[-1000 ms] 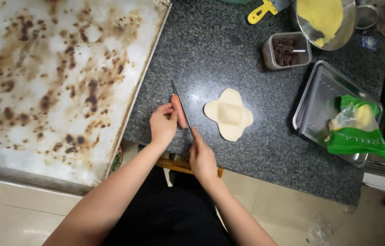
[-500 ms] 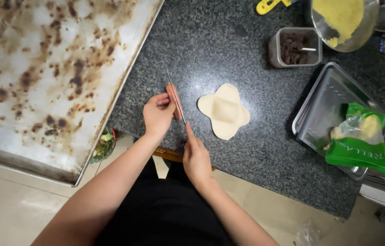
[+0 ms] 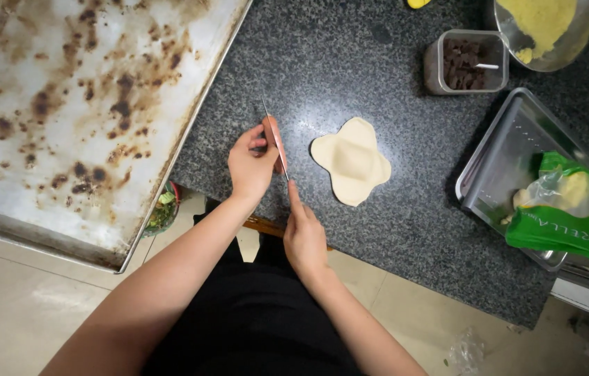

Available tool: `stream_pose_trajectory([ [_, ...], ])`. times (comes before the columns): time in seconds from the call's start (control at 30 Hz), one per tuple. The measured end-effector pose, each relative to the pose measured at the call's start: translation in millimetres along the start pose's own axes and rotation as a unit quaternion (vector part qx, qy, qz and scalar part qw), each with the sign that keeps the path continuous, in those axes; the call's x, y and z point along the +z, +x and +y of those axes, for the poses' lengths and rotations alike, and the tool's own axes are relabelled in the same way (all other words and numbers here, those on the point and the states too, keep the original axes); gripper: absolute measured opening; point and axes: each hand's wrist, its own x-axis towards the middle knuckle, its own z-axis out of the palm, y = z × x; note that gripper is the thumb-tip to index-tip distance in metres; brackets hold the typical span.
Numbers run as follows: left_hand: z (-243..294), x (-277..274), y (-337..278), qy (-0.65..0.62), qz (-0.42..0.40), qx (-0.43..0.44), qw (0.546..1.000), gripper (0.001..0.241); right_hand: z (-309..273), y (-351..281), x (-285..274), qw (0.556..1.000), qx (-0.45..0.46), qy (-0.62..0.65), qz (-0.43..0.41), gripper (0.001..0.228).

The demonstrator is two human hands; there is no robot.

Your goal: Preparing a sausage roll by cutting a sausage, adding cheese, and wrapping it in dough.

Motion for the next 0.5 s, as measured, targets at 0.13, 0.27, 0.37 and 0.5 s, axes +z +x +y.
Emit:
stream_pose_trajectory([
  [0.13, 8, -5, -3, -0.035, -0.004, -0.012, 0.999, 0.048, -4, 0, -3, 1.0, 0.007, -0.022, -0.005, 0.071],
  [0.27, 4, -3, -3, -0.026, 0.002, -0.004, 1.0, 0.051, -5, 0, 0, 0.999, 0.018, -0.028, -0.013, 0.072],
  [0.37, 5, -5, -6, -0.007, 0.009, 0.021, 1.0, 0.054, -6, 1, 0, 0.999, 0.023, -0.029, -0.011, 0.071],
  [0.5, 6, -2, -10, -0.004, 0.018, 0.042, 0.999, 0.059, -6, -1, 4, 0.999, 0.041, 0.0, 0.002, 0.065],
])
